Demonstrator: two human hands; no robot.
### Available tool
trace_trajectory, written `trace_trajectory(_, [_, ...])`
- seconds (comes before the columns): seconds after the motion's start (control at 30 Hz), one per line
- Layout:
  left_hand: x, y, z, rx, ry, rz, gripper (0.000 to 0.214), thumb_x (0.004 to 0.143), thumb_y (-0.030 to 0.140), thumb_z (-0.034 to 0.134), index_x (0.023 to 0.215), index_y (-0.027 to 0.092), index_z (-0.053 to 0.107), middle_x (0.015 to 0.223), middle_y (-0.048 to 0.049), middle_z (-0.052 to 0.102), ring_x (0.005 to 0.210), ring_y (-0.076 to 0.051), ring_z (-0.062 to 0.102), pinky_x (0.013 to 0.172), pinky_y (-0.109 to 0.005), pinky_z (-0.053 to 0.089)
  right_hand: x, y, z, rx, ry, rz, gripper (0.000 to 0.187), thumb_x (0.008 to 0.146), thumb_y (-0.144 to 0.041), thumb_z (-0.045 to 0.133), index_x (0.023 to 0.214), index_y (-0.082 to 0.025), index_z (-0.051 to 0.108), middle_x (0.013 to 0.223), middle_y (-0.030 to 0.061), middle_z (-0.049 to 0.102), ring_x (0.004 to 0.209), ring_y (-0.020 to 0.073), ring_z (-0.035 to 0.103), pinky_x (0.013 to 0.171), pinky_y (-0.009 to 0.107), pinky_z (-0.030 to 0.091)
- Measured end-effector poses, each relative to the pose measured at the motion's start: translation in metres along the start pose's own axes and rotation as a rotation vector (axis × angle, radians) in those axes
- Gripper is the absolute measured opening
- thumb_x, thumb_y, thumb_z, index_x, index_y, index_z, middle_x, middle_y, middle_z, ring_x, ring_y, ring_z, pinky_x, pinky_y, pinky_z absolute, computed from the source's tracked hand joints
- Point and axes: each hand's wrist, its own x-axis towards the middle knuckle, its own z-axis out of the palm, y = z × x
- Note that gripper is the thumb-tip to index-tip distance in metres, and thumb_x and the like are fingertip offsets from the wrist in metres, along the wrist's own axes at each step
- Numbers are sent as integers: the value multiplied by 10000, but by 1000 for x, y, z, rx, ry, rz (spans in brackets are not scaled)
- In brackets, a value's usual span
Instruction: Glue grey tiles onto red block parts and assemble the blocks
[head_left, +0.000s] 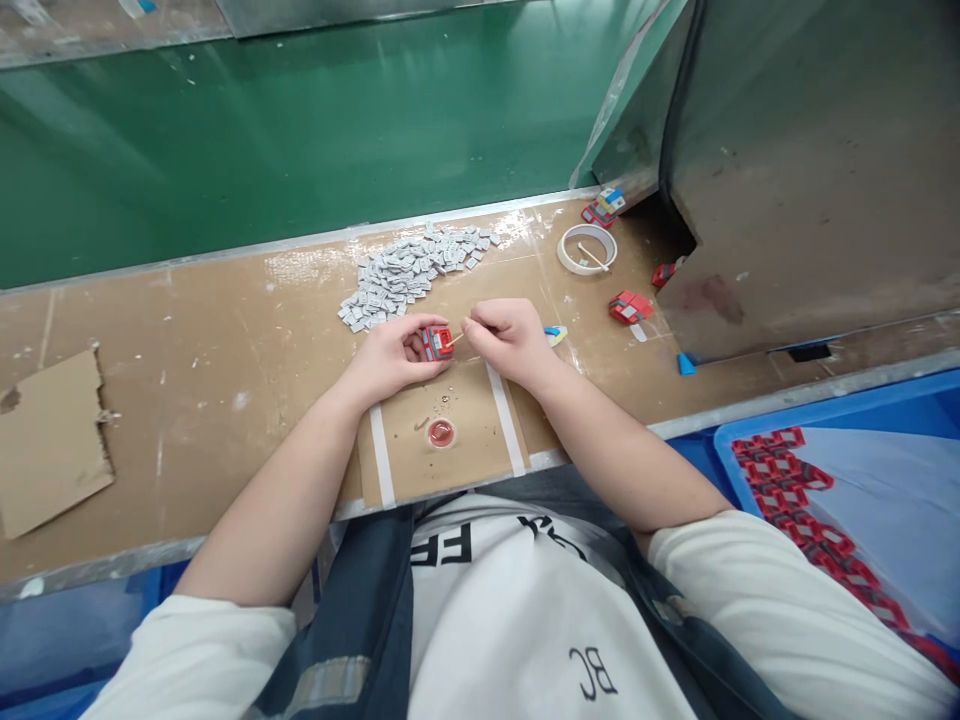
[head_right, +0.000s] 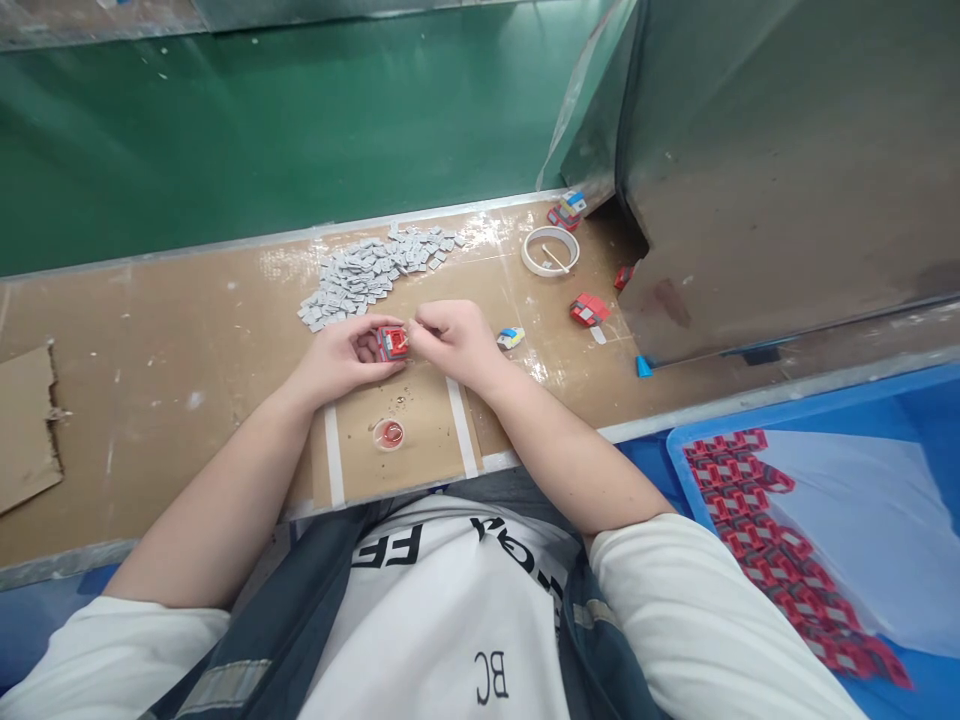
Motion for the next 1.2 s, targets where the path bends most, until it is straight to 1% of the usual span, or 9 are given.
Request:
trace_trajectory(0.17, [0,1,0,18,3,4,541,742,360,854,1240,181,740,873,-5,713,679,-132,610,648,-260,536,2,-1,-1,-1,-41,-26,419,963,-279,527,651,-236,251,602,-55,268,586,112,280,606,311,230])
trace_trajectory(0.37, [0,4,0,16,-19,-1,572,737,347,854,1268,171,735,850,4,710,663,-126,603,647,-259,540,1,0,3,-47,54,-34,412,987,-305,534,669,-237,281,613,-53,298,590,118,302,607,310,240])
trace_trajectory(0.53, [0,6,-1,1,-36,-28,580,732,351,865,1267,176,725,778,23,689,651,-129,604,628,-247,518,1,0,1,20,58,-16,459,996,-385,546,649,-238,284,593,-53,290,584,118,293,599,302,252])
trace_trajectory(0.6, [0,5,-2,-17,-39,-34,596,732,364,873,1270,164,713,778,19,688,655,-130,609,627,-244,512,0,-3,-3,93,-16,-48,488,1002,-442,544,638,-238,290,584,-53,278,577,118,283,595,300,261])
trace_trajectory(0.7, [0,4,-3,-50,-41,-26,604,735,376,878,1266,155,694,887,-20,729,698,-132,631,654,-246,522,-2,-12,-5,210,-289,-151,509,998,-475,539,617,-237,301,570,-52,270,569,118,285,598,299,281])
trace_trajectory(0.8, [1,3,-3,-78,-36,-13,597,738,375,879,1263,164,687,1055,-68,757,769,-143,666,697,-255,541,-6,-21,-2,273,-561,-222,475,992,-410,534,607,-237,317,560,-53,295,565,115,302,603,291,292])
trace_trajectory(0.87, [1,3,-3,-87,-36,-15,595,745,377,877,1268,170,682,1091,-79,757,791,-151,681,704,-259,543,-9,-23,3,294,-660,-249,440,970,-332,555,607,-233,326,567,-57,326,559,108,310,601,284,286])
trace_trajectory(1.0, [0,4,-3,-86,-38,-25,586,754,380,874,1268,175,680,1058,-65,747,778,-152,668,686,-258,534,-11,-22,8,272,-731,-270,399,882,-217,616,607,-223,326,583,-69,342,559,98,294,599,279,261])
trace_trajectory(1.2, [0,3,-4,-86,-43,-12,582,753,372,875,1268,176,687,1022,-55,739,759,-147,650,679,-256,526,-12,-21,9,219,-739,-248,374,856,-211,608,605,-215,330,578,-72,324,561,92,271,594,286,243])
